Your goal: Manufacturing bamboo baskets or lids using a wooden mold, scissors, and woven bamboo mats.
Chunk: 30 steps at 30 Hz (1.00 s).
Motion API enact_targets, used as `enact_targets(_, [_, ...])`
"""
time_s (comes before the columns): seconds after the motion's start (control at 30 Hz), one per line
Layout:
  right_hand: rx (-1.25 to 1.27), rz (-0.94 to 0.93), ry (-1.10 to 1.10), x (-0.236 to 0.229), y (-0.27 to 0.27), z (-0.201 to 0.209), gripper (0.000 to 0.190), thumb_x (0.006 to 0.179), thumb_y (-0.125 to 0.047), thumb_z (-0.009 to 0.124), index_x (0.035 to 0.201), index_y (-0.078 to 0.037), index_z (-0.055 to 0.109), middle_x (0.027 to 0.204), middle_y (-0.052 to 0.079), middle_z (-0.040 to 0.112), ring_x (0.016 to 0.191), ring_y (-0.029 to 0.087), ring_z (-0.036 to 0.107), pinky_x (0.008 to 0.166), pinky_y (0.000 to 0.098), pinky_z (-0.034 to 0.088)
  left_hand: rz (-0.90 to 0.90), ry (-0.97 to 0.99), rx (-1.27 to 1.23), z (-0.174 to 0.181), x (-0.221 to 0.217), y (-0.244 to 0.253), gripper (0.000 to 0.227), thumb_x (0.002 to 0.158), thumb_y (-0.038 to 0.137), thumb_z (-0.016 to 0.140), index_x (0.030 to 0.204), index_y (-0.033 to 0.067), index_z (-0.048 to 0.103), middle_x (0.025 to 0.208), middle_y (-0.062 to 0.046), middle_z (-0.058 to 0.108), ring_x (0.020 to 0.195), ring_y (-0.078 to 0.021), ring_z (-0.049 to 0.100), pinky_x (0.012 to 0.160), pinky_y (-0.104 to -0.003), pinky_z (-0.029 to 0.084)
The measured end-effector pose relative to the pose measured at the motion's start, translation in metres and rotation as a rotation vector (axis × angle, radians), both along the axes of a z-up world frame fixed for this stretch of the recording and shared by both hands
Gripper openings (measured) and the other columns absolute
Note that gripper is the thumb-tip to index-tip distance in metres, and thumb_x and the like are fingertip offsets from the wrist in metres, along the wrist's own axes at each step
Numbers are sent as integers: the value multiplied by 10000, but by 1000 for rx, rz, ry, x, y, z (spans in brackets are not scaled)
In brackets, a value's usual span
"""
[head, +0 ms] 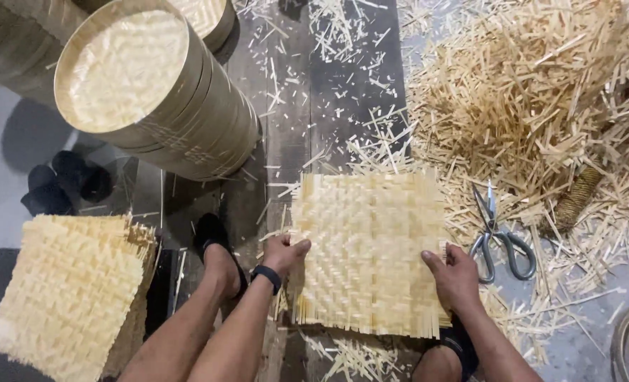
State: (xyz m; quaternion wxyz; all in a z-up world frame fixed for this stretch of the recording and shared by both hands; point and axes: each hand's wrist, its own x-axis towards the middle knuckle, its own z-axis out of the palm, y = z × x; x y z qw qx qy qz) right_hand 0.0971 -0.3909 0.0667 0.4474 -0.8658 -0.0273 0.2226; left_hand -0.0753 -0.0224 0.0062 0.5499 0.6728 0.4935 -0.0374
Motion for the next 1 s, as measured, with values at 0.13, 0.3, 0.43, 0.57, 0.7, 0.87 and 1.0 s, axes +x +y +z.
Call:
enact_targets(0.13, [32, -113, -127, -19, 16, 29, 442, 834, -325, 828, 1039, 20, 644, 775, 61, 608, 700, 148, 526, 618, 329, 447, -26, -26, 102, 19, -6, -11, 434, 737, 361, 892, 789, -18, 685, 721, -42, 632, 682, -175, 566, 627, -374, 491])
enact_targets(0.3, [-223, 107, -680, -42, 55, 91, 766, 800, -392, 798, 1367, 29, 499, 1230, 255, 572, 1175, 378, 520, 988, 516, 429, -3, 30, 256, 25, -8, -18, 516, 698, 428, 922, 713, 0, 635, 669, -40, 556, 626, -175, 515, 606, -374, 472])
enact_targets(0.43, [-305, 811, -624, -56, 76, 95, 626, 907, -429, 645, 1447, -149, 495, 1376, 174, 501, 1312, 378, 390, 1155, 570, 252, 25, 8, 502, 57, -1, -44, 507, 742, 382, 901, 867, -29, 631, 715, -81, 588, 661, -201, 517, 605, -380, 463])
enact_targets(0.57, [-393, 837, -876, -60, 78, 83, 689, 887, -448, 566, 1491, -147, 424, 1333, 222, 514, 1257, 457, 435, 1090, 621, 242, 85, -266, 454, 180, 8, -142, 158, 910, 226, 677, 890, 71, 653, 777, -84, 665, 685, -243, 641, 603, -379, 532])
enact_targets(0.7, [-624, 1045, -650, -67, 72, 82, 581, 952, -466, 519, 1450, -177, 443, 1414, 151, 482, 1385, 439, 348, 1164, 636, 166, -450, -551, 804, 173, -14, -217, 30, 884, 68, 620, 907, 53, 631, 862, -124, 650, 803, -298, 639, 699, -405, 527])
enact_targets(0.87, [-984, 1337, -263, -65, 71, 82, 418, 1060, -493, 438, 1382, -230, 473, 1547, 34, 422, 1597, 418, 202, 1286, 670, 42, -51, -382, 644, 124, -11, -155, 139, 918, 153, 693, 842, 72, 609, 719, -94, 599, 637, -223, 566, 558, -379, 489])
enact_targets(1.0, [-488, 864, -671, -60, 85, 84, 667, 943, -448, 498, 1535, -154, 404, 1461, 234, 420, 1380, 485, 336, 1166, 626, 169, 156, -51, 347, 71, -6, -46, 374, 781, 229, 861, 1038, 14, 693, 942, -120, 693, 833, -213, 651, 760, -397, 555])
